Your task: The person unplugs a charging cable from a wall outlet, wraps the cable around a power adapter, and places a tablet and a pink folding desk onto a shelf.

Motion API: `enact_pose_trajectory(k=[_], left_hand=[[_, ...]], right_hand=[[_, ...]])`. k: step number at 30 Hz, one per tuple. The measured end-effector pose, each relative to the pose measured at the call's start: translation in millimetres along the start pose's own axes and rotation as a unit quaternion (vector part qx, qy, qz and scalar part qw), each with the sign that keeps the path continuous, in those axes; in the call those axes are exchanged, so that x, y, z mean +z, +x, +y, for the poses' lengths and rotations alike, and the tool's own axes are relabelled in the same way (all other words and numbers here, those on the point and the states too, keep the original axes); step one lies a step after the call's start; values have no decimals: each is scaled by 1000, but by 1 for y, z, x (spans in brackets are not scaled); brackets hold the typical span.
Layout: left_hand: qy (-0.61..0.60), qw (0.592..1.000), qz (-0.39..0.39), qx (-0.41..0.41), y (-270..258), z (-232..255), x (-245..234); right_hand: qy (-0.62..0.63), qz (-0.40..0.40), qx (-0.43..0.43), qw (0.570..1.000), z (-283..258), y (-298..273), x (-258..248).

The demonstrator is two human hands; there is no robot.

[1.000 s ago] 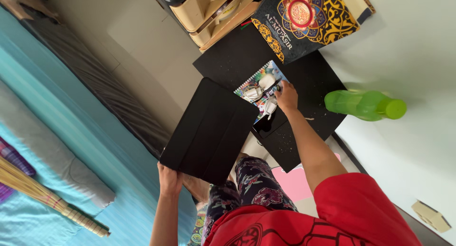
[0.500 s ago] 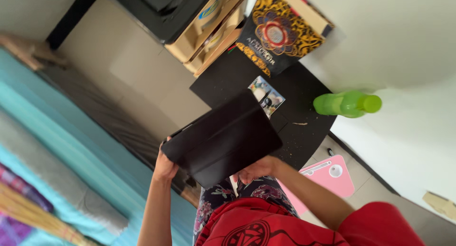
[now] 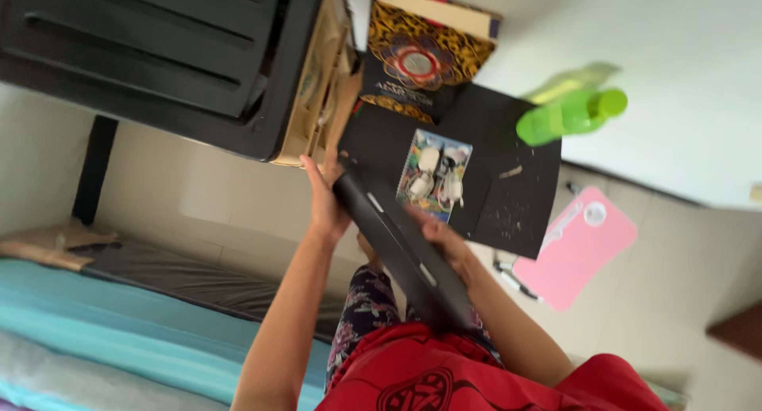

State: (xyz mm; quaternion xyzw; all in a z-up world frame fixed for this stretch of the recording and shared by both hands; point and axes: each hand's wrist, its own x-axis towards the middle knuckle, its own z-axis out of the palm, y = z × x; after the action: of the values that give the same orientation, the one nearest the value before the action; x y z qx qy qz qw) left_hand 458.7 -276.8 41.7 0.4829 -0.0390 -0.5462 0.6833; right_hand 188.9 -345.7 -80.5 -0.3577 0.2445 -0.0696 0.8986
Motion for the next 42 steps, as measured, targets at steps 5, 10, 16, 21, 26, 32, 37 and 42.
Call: enact_pose_trajectory(k=[5, 10, 16, 21, 26, 32, 37, 42], left_hand=[[-114, 967, -95, -205, -30, -21, 9], [3, 959, -6, -284, -30, -33, 0], [-16, 956, -39, -292, -25, -92, -9], [-19, 949, -105, -298, -11, -127, -6], [-11, 944, -116, -308, -9, -132, -13], [-3, 935, -123, -333, -9, -134, -15], [21, 918, -158, -362, 6, -128, -19], [49, 902, -190, -384, 19, -121, -33]], right_hand=[[105, 110, -95, 984, -39, -2, 2], [59, 186, -78, 978, -66, -9, 13], [62, 178, -69, 980, -77, -21, 16], [101, 164, -90, 977, -72, -29, 27], [119, 182, -71, 973, -77, -34, 34], [160, 201, -89, 962, -79, -31, 51], [199, 229, -109, 947, -75, -24, 62], [222, 247, -129, 934, -61, -16, 70]])
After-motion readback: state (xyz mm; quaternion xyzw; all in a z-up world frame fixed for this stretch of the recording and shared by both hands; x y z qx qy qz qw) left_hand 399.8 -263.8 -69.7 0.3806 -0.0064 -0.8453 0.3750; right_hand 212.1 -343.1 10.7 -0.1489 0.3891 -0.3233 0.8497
